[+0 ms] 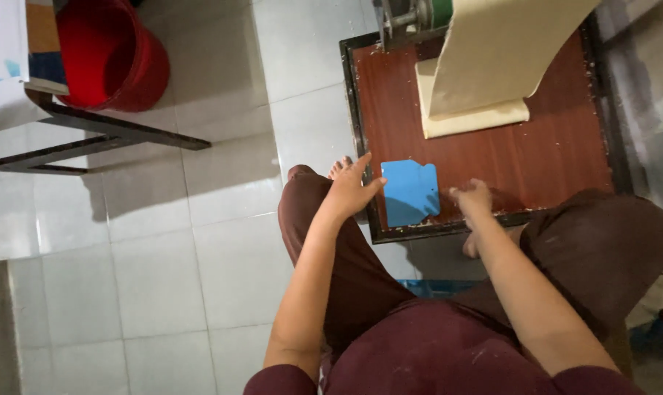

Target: The person operates a dough sheeter, feeding a sheet of dough through the rollers and folding it into layers. They then place the folded dough onto a nearby table and repeat the process with another sheet.

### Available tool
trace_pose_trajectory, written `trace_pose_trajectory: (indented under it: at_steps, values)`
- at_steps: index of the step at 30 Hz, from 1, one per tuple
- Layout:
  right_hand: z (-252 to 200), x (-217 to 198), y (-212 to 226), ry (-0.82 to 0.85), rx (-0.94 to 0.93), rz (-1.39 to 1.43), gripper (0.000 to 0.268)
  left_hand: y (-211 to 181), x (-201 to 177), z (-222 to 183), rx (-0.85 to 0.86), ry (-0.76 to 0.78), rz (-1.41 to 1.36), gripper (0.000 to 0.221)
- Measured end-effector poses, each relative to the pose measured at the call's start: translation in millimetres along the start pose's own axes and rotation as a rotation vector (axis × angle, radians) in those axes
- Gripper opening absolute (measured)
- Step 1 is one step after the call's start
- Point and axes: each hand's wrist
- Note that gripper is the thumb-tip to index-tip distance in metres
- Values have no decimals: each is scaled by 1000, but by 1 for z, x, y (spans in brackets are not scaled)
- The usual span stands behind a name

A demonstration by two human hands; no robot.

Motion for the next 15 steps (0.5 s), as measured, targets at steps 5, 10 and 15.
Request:
trace_pose_trajectory:
  at_steps: [5, 10, 15]
  values:
    - [-36, -115, 100, 36, 18, 187, 77, 20, 27, 53, -72, 80, 78, 79]
    - [-56, -217, 221, 5, 89, 339, 53, -13, 12, 103, -102, 182, -196, 79]
    - [57, -246, 232, 111, -184, 435, 53, -32, 12, 176, -40, 87, -222, 82]
Point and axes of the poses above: each hand's wrist, its own z-axis towards the middle knuckle, its own x-axis out of the palm, y = z × x, and after that the axes turned 6 degrees about x, right-handed
